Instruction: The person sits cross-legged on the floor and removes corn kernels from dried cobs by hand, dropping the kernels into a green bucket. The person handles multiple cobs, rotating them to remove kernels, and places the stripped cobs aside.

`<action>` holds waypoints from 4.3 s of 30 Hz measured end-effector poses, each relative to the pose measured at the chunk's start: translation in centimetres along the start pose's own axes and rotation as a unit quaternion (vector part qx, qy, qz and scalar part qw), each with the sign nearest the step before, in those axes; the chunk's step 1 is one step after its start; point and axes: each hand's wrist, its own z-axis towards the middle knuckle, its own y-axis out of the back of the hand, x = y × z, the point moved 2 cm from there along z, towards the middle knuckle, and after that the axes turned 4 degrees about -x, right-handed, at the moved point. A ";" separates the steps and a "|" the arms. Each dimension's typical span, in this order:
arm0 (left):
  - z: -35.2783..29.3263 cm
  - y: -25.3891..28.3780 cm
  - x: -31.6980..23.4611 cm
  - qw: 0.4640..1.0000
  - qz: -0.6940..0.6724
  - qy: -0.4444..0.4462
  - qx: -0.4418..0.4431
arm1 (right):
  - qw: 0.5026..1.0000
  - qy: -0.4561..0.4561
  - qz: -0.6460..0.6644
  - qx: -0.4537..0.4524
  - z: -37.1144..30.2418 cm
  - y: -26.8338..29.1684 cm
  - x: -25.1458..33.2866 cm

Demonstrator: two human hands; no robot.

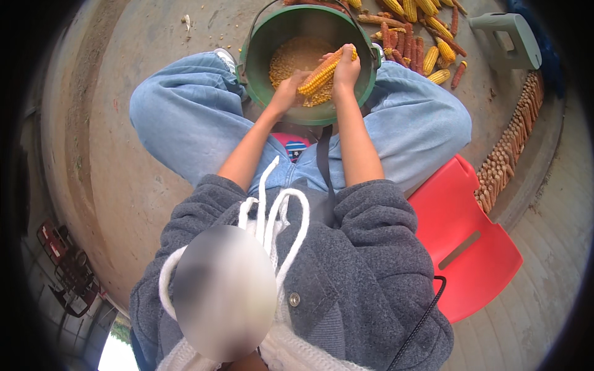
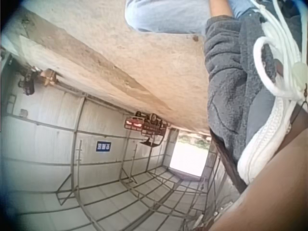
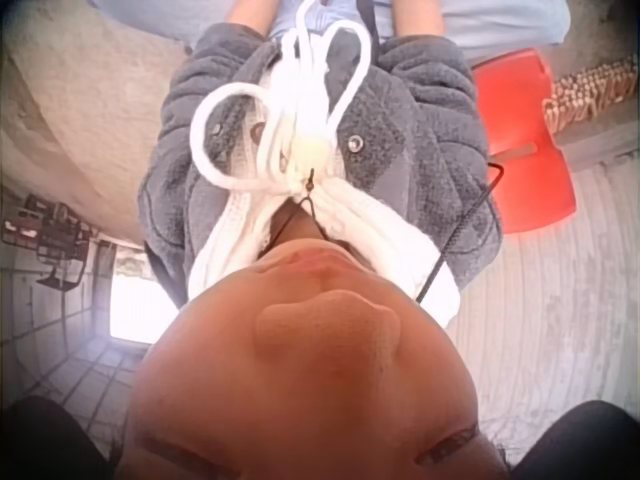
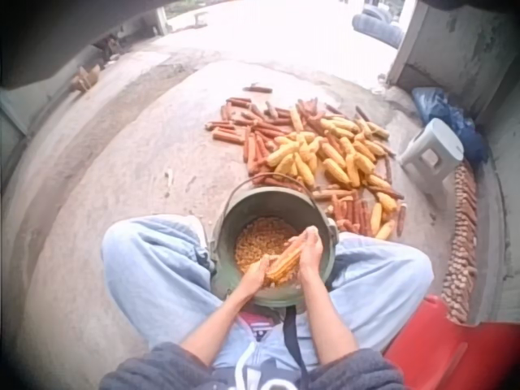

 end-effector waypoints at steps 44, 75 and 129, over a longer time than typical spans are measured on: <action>0.4 0.4 0.3 0.994 0.101 -0.007 0.025 | 0.996 -0.087 0.020 -0.018 0.6 1.1 -1.1; 0.1 -0.3 0.3 0.979 0.186 -0.080 -0.005 | 0.983 0.026 -0.169 -0.063 -0.3 0.0 -5.9; 2.3 2.2 1.1 0.969 -0.006 -0.106 -0.222 | 0.972 0.081 -0.105 0.194 -6.2 -4.1 -4.9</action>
